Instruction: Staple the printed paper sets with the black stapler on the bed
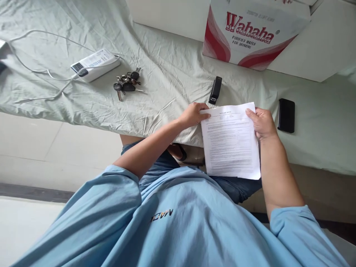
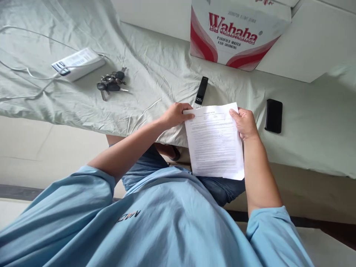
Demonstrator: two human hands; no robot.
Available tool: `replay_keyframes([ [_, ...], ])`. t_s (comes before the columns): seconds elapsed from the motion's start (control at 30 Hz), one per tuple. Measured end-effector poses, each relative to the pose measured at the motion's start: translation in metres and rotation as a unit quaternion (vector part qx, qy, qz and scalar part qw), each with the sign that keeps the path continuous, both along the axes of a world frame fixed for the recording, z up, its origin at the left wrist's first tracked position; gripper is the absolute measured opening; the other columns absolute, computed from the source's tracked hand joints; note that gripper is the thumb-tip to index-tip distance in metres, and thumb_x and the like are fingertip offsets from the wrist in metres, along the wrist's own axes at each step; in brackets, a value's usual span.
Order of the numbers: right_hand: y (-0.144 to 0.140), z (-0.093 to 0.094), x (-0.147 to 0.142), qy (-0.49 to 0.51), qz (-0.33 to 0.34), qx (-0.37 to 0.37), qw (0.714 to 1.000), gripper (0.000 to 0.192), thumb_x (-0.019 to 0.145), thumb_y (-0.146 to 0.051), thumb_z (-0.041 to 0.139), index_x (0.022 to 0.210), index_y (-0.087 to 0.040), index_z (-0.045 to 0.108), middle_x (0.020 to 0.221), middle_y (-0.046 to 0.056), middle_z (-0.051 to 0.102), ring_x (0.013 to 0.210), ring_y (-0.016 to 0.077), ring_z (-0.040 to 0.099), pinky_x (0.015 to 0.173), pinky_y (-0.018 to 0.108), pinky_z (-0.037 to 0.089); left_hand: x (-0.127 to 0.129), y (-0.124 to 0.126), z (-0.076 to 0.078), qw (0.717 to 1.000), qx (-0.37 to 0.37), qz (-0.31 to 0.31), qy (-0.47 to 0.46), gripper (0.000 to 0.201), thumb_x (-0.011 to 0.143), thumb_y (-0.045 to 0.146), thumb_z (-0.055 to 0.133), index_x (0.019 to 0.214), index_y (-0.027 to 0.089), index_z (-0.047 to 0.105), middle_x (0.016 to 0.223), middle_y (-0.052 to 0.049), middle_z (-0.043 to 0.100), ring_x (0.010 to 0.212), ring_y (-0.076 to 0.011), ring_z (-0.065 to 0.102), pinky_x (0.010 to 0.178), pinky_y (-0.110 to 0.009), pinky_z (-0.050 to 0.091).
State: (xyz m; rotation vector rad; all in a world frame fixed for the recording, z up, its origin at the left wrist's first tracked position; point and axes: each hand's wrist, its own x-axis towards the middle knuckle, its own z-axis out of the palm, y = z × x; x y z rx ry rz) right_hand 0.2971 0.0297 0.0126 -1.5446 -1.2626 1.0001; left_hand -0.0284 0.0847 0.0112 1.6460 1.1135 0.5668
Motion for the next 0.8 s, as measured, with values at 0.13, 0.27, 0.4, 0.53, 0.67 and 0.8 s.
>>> replay_keyframes([
  [0.13, 0.015, -0.017, 0.010, -0.039, -0.003, -0.031, 0.999, 0.060, 0.075, -0.081, 0.096, 0.080, -0.023, 0.079, 0.064, 0.002, 0.070, 0.063, 0.0234, 0.067, 0.059, 0.037, 0.054, 0.006, 0.017, -0.006, 0.993, 0.040, 0.106, 0.044, 0.016, 0.094, 0.008, 0.074, 0.104, 0.020, 0.077, 0.077, 0.003, 0.068, 0.076, -0.0176, 0.062, 0.080, -0.034, 0.049],
  [0.27, 0.021, -0.024, 0.022, -0.180, 0.008, 0.002, 0.984, 0.054, 0.085, -0.075, 0.086, 0.077, -0.023, 0.075, 0.068, 0.000, 0.068, 0.069, 0.0193, 0.060, 0.065, 0.034, 0.047, 0.012, 0.026, -0.011, 0.986, 0.072, 0.124, 0.082, 0.016, 0.097, 0.008, 0.071, 0.105, 0.020, 0.078, 0.086, -0.001, 0.077, 0.082, -0.0188, 0.067, 0.087, -0.035, 0.053],
  [0.4, 0.017, -0.034, 0.022, -0.197, -0.054, 0.060, 0.977, 0.051, 0.092, -0.074, 0.080, 0.084, -0.024, 0.074, 0.065, -0.003, 0.059, 0.064, 0.0153, 0.048, 0.064, 0.033, 0.040, 0.012, 0.021, -0.016, 0.983, 0.095, 0.116, 0.110, 0.022, 0.103, 0.012, 0.065, 0.111, 0.019, 0.084, 0.096, -0.005, 0.084, 0.088, -0.0210, 0.071, 0.087, -0.036, 0.053],
  [0.53, 0.012, -0.042, 0.021, -0.197, -0.082, 0.092, 0.973, 0.052, 0.096, -0.076, 0.081, 0.090, -0.025, 0.076, 0.065, -0.005, 0.056, 0.063, 0.0149, 0.045, 0.065, 0.033, 0.038, 0.008, 0.014, -0.017, 0.985, 0.105, 0.108, 0.086, 0.023, 0.105, 0.014, 0.064, 0.114, 0.020, 0.085, 0.095, -0.004, 0.084, 0.086, -0.0194, 0.072, 0.088, -0.034, 0.054],
  [0.67, 0.008, -0.044, 0.026, -0.181, -0.073, 0.094, 0.976, 0.058, 0.097, -0.083, 0.080, 0.087, -0.026, 0.074, 0.066, -0.004, 0.054, 0.065, 0.0164, 0.048, 0.064, 0.033, 0.041, 0.006, 0.015, -0.017, 0.986, 0.105, 0.110, 0.068, 0.017, 0.106, 0.015, 0.065, 0.107, 0.019, 0.082, 0.090, -0.002, 0.081, 0.082, -0.0176, 0.069, 0.085, -0.032, 0.051],
  [0.8, 0.008, -0.042, 0.028, -0.134, -0.081, 0.110, 0.982, 0.066, 0.091, -0.092, 0.083, 0.087, -0.027, 0.072, 0.070, -0.003, 0.058, 0.069, 0.0184, 0.056, 0.064, 0.033, 0.048, 0.004, 0.016, -0.018, 0.987, 0.108, 0.110, 0.051, 0.014, 0.106, 0.018, 0.064, 0.101, 0.021, 0.077, 0.085, -0.001, 0.078, 0.079, -0.0170, 0.066, 0.083, -0.032, 0.050],
])
